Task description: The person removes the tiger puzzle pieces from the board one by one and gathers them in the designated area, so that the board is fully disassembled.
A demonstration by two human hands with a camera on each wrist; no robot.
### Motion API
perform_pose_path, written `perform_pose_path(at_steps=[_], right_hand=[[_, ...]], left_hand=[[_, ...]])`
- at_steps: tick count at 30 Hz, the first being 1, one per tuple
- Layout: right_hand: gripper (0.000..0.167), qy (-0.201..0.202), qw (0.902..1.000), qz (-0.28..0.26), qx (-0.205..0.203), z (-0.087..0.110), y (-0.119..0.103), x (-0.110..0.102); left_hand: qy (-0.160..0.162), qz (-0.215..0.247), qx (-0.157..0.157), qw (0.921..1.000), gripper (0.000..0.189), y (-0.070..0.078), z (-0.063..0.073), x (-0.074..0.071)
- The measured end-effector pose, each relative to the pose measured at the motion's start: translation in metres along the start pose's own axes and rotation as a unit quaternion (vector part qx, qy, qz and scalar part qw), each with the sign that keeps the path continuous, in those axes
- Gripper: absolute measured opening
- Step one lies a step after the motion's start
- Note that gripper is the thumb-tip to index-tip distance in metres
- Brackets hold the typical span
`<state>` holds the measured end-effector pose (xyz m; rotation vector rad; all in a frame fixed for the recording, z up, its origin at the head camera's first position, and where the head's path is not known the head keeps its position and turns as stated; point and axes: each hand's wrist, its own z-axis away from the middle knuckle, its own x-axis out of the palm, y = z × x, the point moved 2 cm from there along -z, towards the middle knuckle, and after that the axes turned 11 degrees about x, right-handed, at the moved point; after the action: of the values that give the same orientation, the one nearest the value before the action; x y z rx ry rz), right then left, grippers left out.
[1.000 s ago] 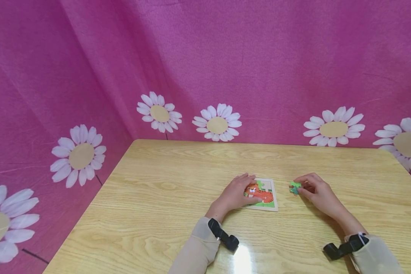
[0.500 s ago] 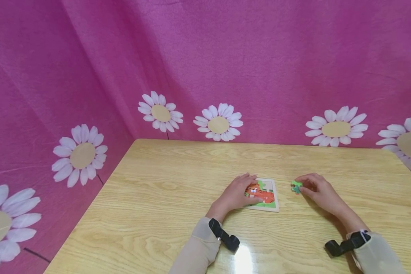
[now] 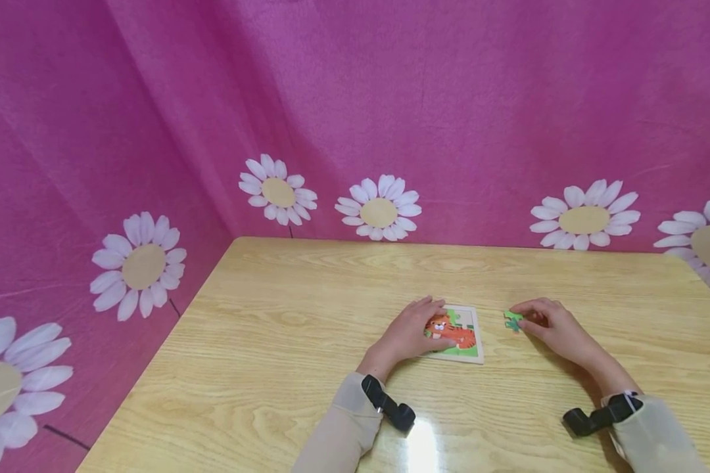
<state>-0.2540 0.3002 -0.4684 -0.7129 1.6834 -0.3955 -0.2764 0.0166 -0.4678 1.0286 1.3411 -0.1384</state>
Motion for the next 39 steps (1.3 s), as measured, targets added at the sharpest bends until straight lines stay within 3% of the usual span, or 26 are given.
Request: perform_pose_path(at_steps=[7,25,34,39], right_hand=[[0.021,0.004,0.9998,-0.009,-0.015,-0.002,0.0,0.0],[0.021,0.008,0.9999,-0.015,-0.004,0.0,-0.002,0.0],[0.023,-0.012,0.9996,-0.017,0.019,0.001,-0.015,0.005],[0.023,-0.012,0.9995,-0.029,0.002,-0.001,-0.021,0.012]], left_hand=[[-0.004,-0.005,-0.003,1.0,0.069,0.0,-0.001,0.0],[-0.003,-0.012,0.008,0.9999,0.068,-0.001,-0.002,0.0],[-0.003,-0.013,0.008,0.9999,0.068,-0.001,-0.001,0.0],[-0.003,-0.013,0.008,0.9999,0.068,-0.001,-0.001,0.0]])
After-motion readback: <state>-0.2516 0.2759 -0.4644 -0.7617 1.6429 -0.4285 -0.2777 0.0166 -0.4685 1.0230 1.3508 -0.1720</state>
